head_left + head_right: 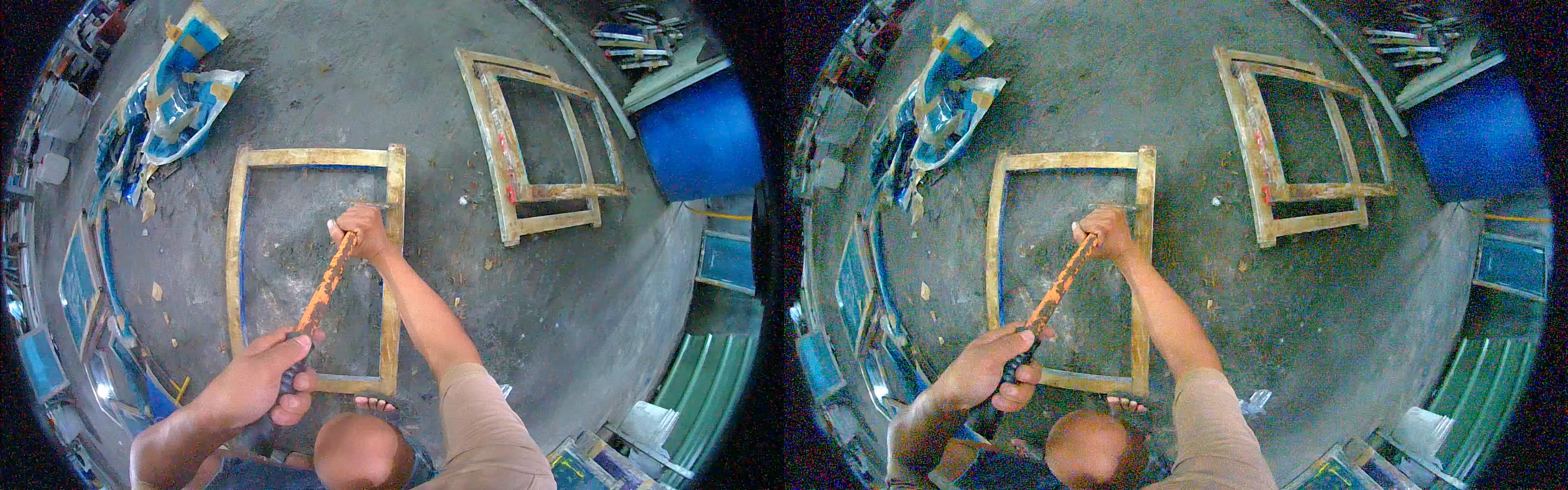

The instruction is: The person uses a hammer and a yellow scraper to disassemble wooden screen frames. They strike the frames to loosen them, then peel off the attached mesh fabric and separate the wooden pieces.

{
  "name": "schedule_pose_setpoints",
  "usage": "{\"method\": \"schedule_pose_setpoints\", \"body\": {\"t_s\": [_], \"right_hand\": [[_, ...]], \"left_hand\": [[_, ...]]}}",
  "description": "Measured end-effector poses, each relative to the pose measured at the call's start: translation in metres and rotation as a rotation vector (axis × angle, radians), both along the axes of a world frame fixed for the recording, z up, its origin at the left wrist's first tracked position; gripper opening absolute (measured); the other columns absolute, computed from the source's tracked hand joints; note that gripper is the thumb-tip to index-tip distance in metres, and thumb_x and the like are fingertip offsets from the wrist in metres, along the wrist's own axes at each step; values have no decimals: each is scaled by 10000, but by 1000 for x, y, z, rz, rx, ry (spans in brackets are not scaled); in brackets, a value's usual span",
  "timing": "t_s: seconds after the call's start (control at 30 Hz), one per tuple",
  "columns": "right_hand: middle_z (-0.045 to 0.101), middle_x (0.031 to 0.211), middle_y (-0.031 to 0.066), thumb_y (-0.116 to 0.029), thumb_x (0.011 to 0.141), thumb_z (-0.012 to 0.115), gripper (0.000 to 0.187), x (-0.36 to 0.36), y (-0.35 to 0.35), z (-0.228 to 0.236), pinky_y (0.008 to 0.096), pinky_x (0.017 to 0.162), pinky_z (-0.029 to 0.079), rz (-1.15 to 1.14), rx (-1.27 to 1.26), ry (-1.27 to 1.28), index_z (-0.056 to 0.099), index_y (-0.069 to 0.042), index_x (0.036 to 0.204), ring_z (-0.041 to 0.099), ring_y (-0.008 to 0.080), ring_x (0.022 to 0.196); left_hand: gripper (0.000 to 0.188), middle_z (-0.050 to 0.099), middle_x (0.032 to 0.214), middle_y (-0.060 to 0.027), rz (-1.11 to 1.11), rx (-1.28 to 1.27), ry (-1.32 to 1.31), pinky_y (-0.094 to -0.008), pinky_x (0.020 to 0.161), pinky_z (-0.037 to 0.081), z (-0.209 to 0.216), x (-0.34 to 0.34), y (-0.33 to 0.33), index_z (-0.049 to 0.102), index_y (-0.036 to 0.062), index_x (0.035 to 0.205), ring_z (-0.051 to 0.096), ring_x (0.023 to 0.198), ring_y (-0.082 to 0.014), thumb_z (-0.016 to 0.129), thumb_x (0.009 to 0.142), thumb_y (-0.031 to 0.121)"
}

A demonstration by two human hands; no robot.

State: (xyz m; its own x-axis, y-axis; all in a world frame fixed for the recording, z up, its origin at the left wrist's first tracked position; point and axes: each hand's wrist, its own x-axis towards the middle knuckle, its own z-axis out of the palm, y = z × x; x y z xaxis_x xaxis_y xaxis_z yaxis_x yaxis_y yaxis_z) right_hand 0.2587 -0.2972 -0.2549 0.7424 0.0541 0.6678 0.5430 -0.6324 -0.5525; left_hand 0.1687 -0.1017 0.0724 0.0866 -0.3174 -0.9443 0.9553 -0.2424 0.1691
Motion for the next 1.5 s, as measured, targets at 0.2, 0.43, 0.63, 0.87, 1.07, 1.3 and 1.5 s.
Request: {"method": "schedule_pose_setpoints", "body": {"t_s": [0.2, 0.43, 0.63, 0.87, 1.07, 1.3, 1.5], "right_hand": [[476, 518, 123, -196, 806, 676, 385, 29, -25, 4, 418, 497, 398, 18, -16, 75, 457, -107, 503, 517, 315, 487], [589, 582, 130, -343, 822, 649, 341, 61, -48, 0, 458, 565, 455, 67, -43, 188, 594, -127, 565, 600, 343, 574], [498, 545, 108, -176, 806, 686, 371, 58, -48, -9, 446, 538, 394, 15, 40, 141, 452, -87, 532, 524, 317, 520], [560, 573, 136, -328, 829, 655, 373, 41, -44, -22, 485, 552, 421, 6, -53, 103, 549, -97, 556, 540, 363, 537], [531, 555, 145, -278, 847, 666, 392, 42, -56, 1, 447, 526, 428, 19, 6, 115, 511, -73, 551, 556, 344, 518], [529, 515, 102, -227, 840, 663, 400, 23, -43, 10, 429, 486, 419, 15, 40, 27, 472, -98, 513, 540, 314, 467], [451, 498, 117, -151, 789, 702, 387, 24, -38, 12, 444, 530, 419, -12, 89, 56, 436, -89, 516, 523, 318, 476]], "left_hand": [[281, 491, 729, -26, 17, -72, -107, -276, 416, 317, -19, 28, -19, 460, 107, 1273, 410, 498, -112, 461, 1051, 278], [355, 472, 719, 4, -26, -44, -303, -263, 388, 271, -48, 32, -45, 471, 142, 1348, 395, 474, -93, 459, 1053, 340], [388, 506, 733, -11, -120, -21, -275, -277, 380, 311, -59, 32, -28, 462, 155, 1354, 428, 471, -106, 458, 1054, 401], [211, 500, 672, -36, -64, -39, -249, -326, 431, 387, -46, 17, -29, 469, 92, 1081, 483, 464, -163, 458, 1060, 301], [217, 521, 747, -17, -83, -60, -290, -291, 406, 343, -26, 38, -49, 475, 133, 1196, 448, 485, -125, 466, 1054, 296], [230, 506, 744, -11, -34, -39, -221, -263, 357, 277, -9, 21, -52, 490, 160, 1249, 426, 469, -113, 468, 1045, 264], [357, 488, 752, -2, -62, -80, -115, -245, 336, 283, -21, 49, -13, 445, 201, 1399, 397, 445, -83, 460, 1053, 285]]}}
